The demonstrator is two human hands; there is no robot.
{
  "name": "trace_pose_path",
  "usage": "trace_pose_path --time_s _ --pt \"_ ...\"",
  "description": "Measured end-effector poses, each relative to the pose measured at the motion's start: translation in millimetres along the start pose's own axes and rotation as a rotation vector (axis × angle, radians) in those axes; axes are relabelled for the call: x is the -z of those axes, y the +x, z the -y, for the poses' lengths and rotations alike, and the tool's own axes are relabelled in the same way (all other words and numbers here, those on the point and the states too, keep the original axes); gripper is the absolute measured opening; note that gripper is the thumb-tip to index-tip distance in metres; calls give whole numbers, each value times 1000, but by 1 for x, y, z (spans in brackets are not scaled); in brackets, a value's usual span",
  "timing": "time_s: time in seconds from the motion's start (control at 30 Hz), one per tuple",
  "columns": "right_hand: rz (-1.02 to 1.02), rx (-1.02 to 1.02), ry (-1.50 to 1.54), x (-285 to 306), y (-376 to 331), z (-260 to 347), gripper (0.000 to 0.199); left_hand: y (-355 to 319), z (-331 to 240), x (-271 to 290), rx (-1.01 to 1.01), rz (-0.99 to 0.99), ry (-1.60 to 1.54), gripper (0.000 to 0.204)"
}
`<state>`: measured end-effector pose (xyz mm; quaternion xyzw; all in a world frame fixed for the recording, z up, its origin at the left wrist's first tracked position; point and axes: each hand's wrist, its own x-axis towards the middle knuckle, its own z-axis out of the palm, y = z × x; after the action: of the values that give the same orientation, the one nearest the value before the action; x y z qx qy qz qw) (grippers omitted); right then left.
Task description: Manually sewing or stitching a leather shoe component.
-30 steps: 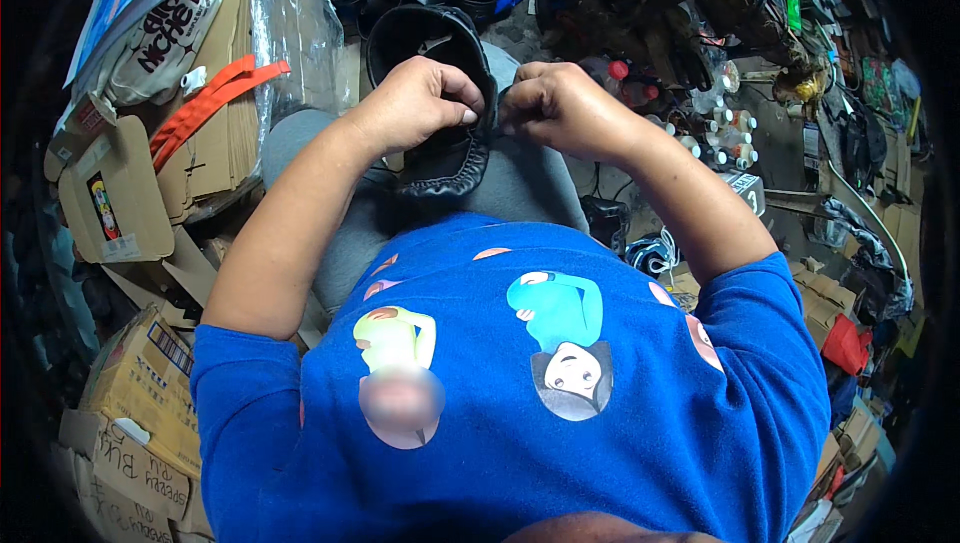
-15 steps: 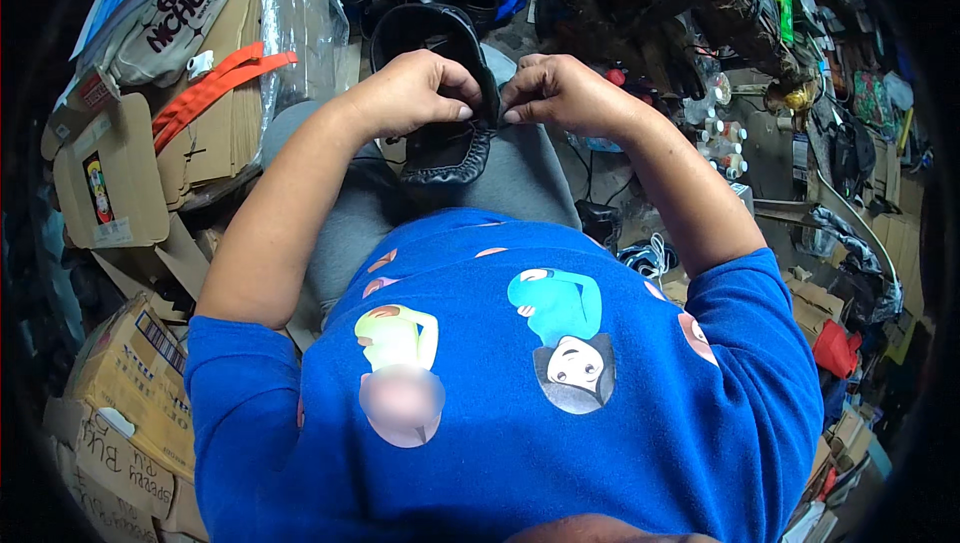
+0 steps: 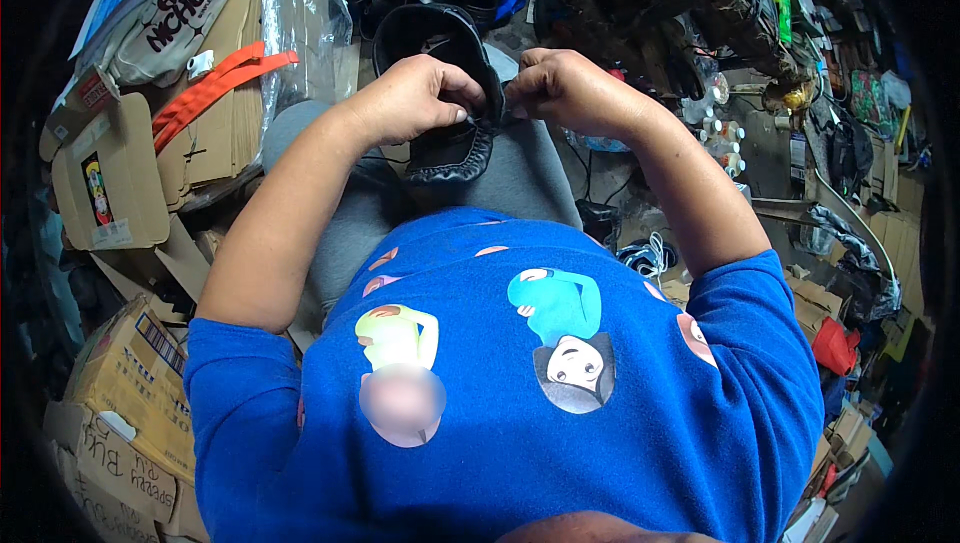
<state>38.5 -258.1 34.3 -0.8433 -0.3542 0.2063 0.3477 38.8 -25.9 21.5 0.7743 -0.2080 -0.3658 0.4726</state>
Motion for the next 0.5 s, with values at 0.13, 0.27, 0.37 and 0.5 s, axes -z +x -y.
trace_pose_path --time_s 0.13,0.27,0.37,0.5 --pt "17 -42 58 1 -1 1 13 -2 -1 -1 14 -12 -11 26" --pt "35 -75 59 3 -1 3 13 -2 -1 -1 -1 -13 -18 26" --pt "17 -37 -4 2 -2 2 14 0 -4 -1 11 -9 -22 25" --pt "29 -80 -47 6 0 11 16 1 -1 -1 11 -12 -29 24"
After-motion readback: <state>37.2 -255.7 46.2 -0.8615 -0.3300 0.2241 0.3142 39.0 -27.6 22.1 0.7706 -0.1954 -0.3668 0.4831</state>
